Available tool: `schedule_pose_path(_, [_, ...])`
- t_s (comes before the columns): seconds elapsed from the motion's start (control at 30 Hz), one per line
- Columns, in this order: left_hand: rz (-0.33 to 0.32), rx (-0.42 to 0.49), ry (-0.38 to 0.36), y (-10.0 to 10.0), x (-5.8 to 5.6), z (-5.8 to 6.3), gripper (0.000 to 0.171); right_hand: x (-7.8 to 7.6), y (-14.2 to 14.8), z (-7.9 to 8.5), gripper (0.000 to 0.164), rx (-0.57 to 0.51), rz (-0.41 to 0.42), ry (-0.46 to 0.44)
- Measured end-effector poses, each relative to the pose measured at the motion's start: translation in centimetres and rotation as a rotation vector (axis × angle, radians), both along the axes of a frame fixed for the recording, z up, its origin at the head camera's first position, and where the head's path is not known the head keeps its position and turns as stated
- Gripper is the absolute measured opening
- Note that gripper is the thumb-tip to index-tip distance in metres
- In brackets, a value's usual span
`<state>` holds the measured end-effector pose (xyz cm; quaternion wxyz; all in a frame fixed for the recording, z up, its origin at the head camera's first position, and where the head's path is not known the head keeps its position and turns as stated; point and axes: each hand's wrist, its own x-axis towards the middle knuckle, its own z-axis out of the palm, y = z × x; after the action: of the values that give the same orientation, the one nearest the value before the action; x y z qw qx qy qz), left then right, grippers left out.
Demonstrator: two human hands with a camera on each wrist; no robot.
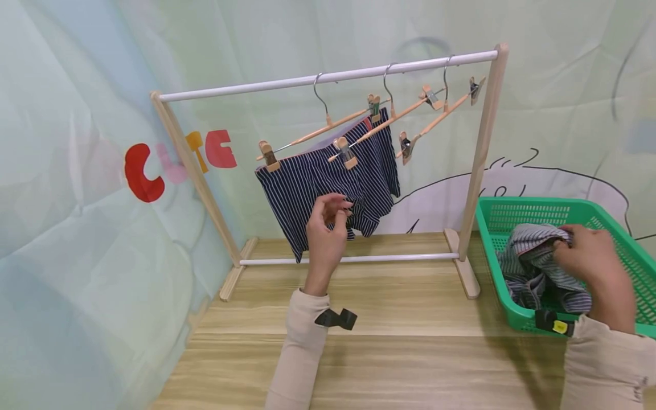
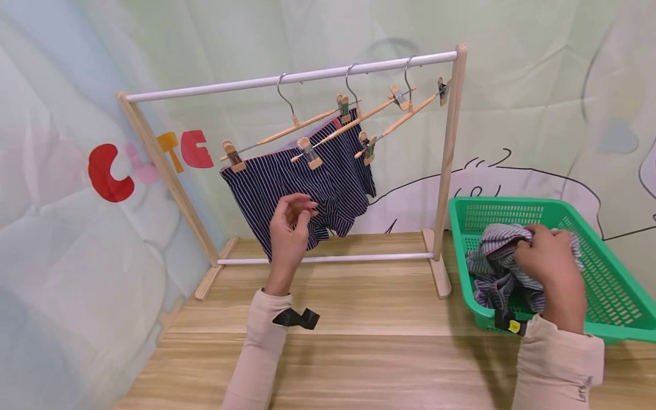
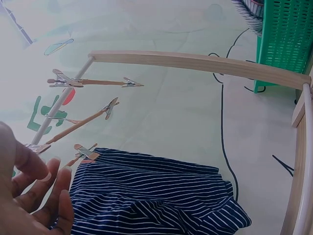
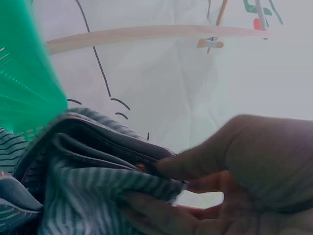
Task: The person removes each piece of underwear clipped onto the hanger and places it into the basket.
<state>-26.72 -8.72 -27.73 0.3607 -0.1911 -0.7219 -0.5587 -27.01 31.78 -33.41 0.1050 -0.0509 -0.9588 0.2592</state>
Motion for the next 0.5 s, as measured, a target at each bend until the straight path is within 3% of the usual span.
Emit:
schedule_pose_path(0.2, [0.003,0.012,0.026,-0.25,-0.13,0.15,0.02,1.05,-0.82,1.3,0.053,0.103,0.162,-0.116])
schedule_pose_path(0.4, [0.02,0.009,0.042,-0.62,-0.26,0.12,0.02,0.68,-0.58,0.88,0.06,0.169,0.317,-0.243])
schedule_pose_path(0.5, [0.049,0.008,0.047,-0.88,-0.31,0.06,0.019,0.71,-0.67,0.77,0.061,0.175,0.356,-0.28])
